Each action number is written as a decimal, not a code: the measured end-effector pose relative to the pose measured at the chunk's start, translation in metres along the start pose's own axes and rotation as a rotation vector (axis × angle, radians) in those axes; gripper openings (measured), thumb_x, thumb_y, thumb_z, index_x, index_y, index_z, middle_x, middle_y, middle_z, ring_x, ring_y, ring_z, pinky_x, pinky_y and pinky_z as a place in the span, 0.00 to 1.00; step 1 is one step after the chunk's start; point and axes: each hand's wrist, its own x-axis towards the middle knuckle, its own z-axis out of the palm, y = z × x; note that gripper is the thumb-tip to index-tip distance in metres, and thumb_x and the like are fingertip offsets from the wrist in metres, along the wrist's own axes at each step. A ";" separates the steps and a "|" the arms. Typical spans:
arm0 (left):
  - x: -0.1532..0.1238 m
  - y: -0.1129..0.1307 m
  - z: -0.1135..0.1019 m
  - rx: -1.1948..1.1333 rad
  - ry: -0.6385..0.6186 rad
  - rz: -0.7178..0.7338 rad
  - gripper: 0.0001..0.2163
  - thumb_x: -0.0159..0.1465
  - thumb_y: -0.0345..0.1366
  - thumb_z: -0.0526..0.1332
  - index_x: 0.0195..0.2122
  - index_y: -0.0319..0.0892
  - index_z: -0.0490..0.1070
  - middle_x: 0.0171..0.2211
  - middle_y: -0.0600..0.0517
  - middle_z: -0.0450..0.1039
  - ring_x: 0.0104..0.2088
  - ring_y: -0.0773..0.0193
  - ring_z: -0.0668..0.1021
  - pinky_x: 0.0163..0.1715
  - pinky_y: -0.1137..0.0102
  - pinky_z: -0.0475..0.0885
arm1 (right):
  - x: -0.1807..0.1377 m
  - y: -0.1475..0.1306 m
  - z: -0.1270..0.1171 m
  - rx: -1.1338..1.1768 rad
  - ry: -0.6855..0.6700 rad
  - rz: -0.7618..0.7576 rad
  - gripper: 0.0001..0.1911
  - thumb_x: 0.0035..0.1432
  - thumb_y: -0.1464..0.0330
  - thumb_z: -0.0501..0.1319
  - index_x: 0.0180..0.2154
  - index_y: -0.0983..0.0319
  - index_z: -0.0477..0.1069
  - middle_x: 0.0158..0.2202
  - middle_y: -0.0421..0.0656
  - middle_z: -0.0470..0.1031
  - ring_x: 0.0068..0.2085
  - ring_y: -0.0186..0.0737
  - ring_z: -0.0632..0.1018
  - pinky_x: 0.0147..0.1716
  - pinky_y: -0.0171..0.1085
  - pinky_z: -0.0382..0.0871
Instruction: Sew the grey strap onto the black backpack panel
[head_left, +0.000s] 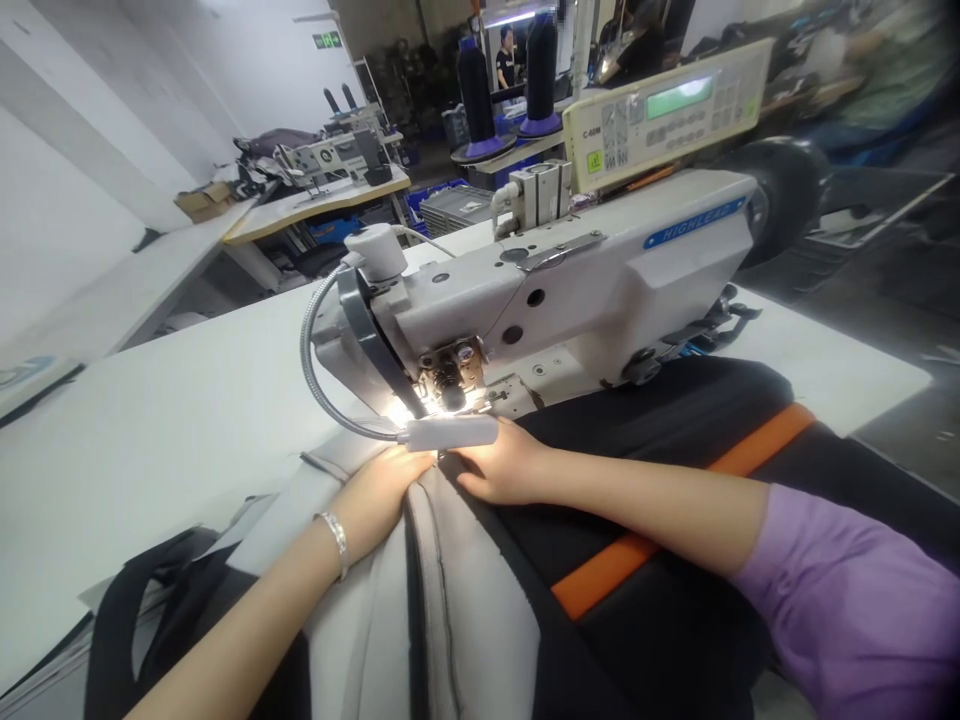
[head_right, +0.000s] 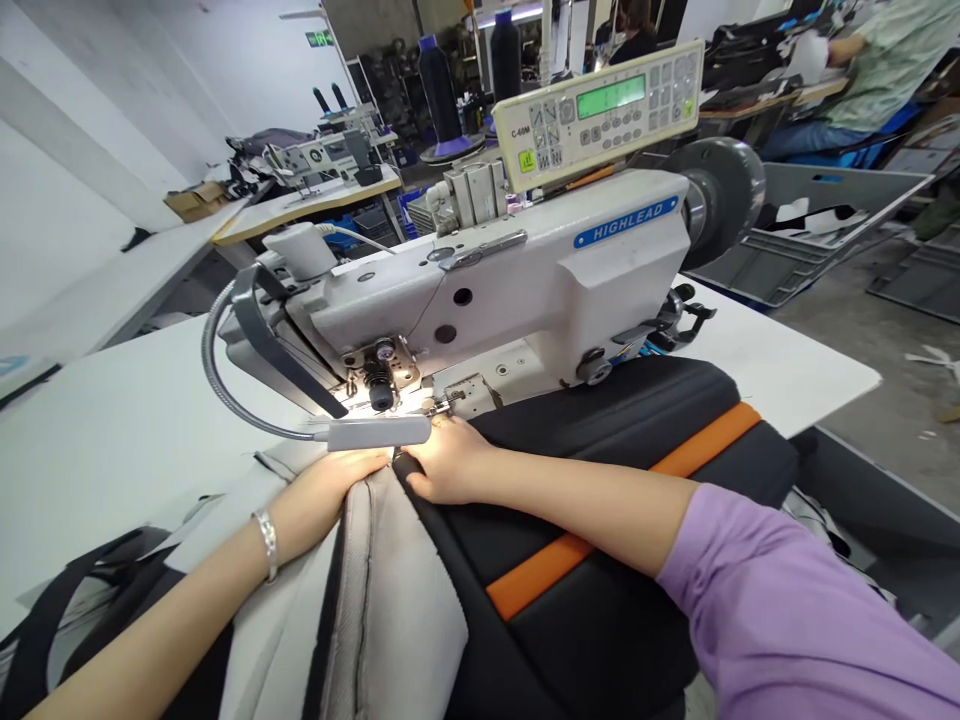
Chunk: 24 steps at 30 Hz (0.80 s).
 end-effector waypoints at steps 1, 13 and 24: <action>0.000 -0.001 0.001 0.011 0.007 0.006 0.17 0.69 0.35 0.48 0.57 0.49 0.65 0.56 0.49 0.68 0.57 0.58 0.68 0.61 0.56 0.61 | 0.002 0.003 0.000 -0.015 0.012 0.026 0.16 0.54 0.65 0.59 0.45 0.64 0.71 0.48 0.50 0.72 0.51 0.50 0.70 0.51 0.47 0.64; 0.000 -0.007 0.005 0.028 0.033 0.013 0.17 0.68 0.34 0.49 0.55 0.49 0.68 0.56 0.49 0.68 0.56 0.58 0.69 0.60 0.55 0.62 | 0.015 0.007 0.009 0.031 0.031 0.116 0.12 0.59 0.67 0.53 0.41 0.61 0.72 0.45 0.45 0.74 0.46 0.44 0.74 0.48 0.39 0.68; 0.006 0.000 0.001 0.086 0.015 0.029 0.17 0.68 0.33 0.48 0.55 0.46 0.68 0.55 0.48 0.69 0.55 0.56 0.70 0.61 0.52 0.60 | 0.017 0.002 0.017 0.006 0.058 0.090 0.12 0.61 0.66 0.53 0.40 0.63 0.73 0.46 0.45 0.75 0.49 0.46 0.73 0.52 0.41 0.66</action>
